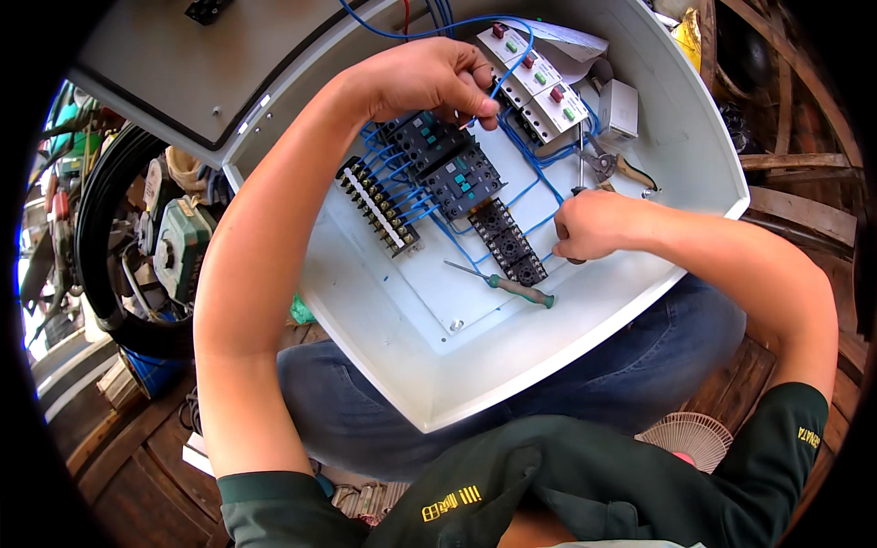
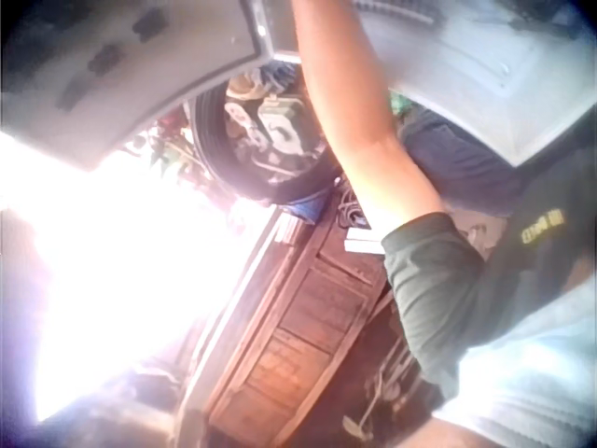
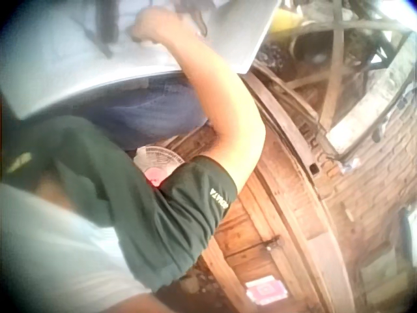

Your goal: The person is wiring an electrical box, connecting blue wires to terminal blocks and circuit breakers. They use pliers to strip wire ends and a screwdriver to tighten connections.

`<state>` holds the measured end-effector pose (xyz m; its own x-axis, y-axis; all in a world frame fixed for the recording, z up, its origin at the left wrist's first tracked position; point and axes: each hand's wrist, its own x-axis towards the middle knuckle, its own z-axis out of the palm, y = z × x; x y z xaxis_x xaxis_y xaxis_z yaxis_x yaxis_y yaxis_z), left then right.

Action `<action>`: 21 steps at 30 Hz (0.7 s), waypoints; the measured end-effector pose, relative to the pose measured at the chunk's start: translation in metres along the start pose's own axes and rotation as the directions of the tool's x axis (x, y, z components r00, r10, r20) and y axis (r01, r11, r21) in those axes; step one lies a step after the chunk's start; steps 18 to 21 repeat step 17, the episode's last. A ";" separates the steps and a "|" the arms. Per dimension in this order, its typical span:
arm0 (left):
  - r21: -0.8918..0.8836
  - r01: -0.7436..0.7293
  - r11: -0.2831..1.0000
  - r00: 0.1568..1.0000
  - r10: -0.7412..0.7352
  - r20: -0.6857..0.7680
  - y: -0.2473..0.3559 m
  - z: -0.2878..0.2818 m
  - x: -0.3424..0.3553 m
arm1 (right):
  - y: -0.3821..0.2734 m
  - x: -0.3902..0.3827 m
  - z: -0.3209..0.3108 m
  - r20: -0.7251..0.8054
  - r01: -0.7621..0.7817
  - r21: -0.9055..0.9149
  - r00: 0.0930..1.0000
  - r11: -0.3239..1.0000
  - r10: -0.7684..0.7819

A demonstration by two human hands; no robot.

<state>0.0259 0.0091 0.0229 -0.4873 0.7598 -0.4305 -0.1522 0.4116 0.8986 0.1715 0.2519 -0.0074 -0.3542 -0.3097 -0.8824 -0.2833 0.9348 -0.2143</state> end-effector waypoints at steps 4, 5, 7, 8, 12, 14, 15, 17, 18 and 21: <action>0.089 0.097 0.991 0.994 -0.101 0.036 -0.007 -0.005 0.005 | -0.013 -0.069 -0.020 -0.262 0.001 0.095 0.965 0.996 0.024; 0.108 0.093 0.990 0.995 -0.097 0.034 -0.007 -0.005 0.006 | -0.014 -0.088 -0.024 -0.328 -0.005 0.056 0.944 0.998 0.023; 0.132 0.094 0.987 0.995 -0.097 0.012 -0.006 -0.003 0.004 | -0.019 -0.125 -0.037 -0.452 -0.076 -0.044 0.891 0.996 0.048; 0.127 0.073 0.989 0.997 -0.072 -0.013 -0.011 -0.004 0.005 | -0.023 -0.143 -0.045 -0.514 -0.147 -0.098 0.854 0.984 0.076; 0.122 -0.011 0.992 0.998 0.019 -0.065 -0.010 0.004 0.019 | -0.031 -0.198 -0.069 -0.861 -0.027 0.218 0.465 0.976 0.205; 0.120 -0.051 0.991 0.996 0.060 -0.069 -0.005 0.008 0.025 | -0.033 -0.210 -0.072 -0.951 0.114 0.222 0.243 0.968 0.189; 0.128 -0.060 0.990 0.995 0.070 -0.077 -0.003 0.009 0.026 | -0.034 -0.211 -0.078 -0.970 0.195 0.215 0.157 0.957 0.186; 0.133 -0.084 0.988 0.993 0.095 -0.076 0.001 0.013 0.029 | -0.030 -0.205 -0.088 -0.999 0.273 0.040 0.017 0.961 0.037; 0.133 -0.084 0.988 0.993 0.095 -0.076 0.001 0.013 0.029 | -0.030 -0.205 -0.088 -0.999 0.273 0.040 0.017 0.961 0.037; 0.133 -0.084 0.988 0.993 0.095 -0.076 0.001 0.013 0.029 | -0.030 -0.205 -0.088 -0.999 0.273 0.040 0.017 0.961 0.037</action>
